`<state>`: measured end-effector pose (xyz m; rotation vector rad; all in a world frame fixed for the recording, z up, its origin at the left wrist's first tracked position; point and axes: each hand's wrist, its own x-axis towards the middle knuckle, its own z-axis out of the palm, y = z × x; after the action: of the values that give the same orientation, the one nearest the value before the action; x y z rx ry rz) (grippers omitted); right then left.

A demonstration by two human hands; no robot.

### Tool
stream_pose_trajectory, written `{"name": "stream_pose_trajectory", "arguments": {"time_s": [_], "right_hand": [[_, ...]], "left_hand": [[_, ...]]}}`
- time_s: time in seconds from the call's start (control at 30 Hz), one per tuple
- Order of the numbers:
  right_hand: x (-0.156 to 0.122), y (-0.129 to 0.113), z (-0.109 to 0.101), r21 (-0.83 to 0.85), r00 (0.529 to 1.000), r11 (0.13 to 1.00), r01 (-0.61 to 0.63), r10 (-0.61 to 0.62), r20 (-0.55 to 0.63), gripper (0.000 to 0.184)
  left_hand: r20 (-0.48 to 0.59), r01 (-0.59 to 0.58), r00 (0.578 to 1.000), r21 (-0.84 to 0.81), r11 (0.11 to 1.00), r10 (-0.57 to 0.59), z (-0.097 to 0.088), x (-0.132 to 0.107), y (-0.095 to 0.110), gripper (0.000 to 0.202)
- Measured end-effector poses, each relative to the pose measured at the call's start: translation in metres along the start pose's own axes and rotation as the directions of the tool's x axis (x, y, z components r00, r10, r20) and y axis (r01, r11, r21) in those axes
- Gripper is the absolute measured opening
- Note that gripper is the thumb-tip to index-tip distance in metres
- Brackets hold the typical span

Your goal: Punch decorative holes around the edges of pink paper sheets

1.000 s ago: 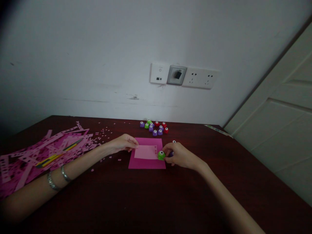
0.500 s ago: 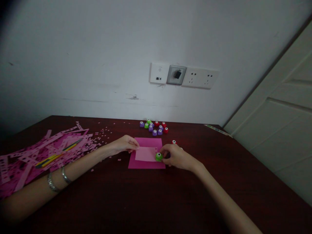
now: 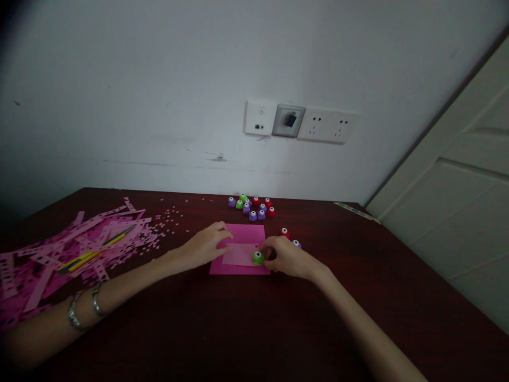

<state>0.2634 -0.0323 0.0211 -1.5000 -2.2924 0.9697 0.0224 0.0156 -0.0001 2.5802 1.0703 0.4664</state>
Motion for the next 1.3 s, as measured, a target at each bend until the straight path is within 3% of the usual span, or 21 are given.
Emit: {"name": "stream_pose_trajectory", "arguments": {"time_s": [0.13, 0.4, 0.77, 1.0, 1.07, 1.3], "right_hand": [[0.000, -0.002, -0.001, -0.015, 1.000, 1.000, 0.008, -0.008, -0.008, 0.019], [0.000, -0.002, 0.001, 0.062, 1.000, 0.998, -0.009, 0.008, 0.024, 0.019], [0.000, 0.005, 0.000, 0.091, 1.000, 0.996, 0.001, -0.003, 0.026, 0.023], [0.002, 0.006, -0.016, 0.243, 0.980, 0.950, -0.195, 0.182, 0.075, 0.039], [0.006, 0.004, -0.020, 0.226, 0.966, 0.943, -0.246, 0.218, 0.141, 0.041], [0.023, 0.001, -0.023, 0.153, 0.881, 0.911, -0.383, 0.310, 0.357, 0.047]], "left_hand": [[0.115, -0.135, 0.985, 0.038, 0.990, 0.130, 0.008, -0.005, 0.006, 0.015], [0.146, -0.123, 0.982, -0.016, 0.992, 0.124, 0.011, -0.004, 0.005, 0.014], [0.103, -0.102, 0.988, -0.149, 0.984, 0.118, 0.017, 0.000, -0.005, 0.014], [-0.064, -0.019, 0.998, -0.280, 0.960, 0.001, 0.001, 0.011, 0.003, 0.016], [-0.038, 0.003, 0.999, -0.304, 0.953, -0.015, -0.004, 0.017, 0.005, 0.022], [0.207, 0.144, 0.977, -0.436, 0.888, -0.056, -0.006, 0.041, 0.014, 0.030]]}}
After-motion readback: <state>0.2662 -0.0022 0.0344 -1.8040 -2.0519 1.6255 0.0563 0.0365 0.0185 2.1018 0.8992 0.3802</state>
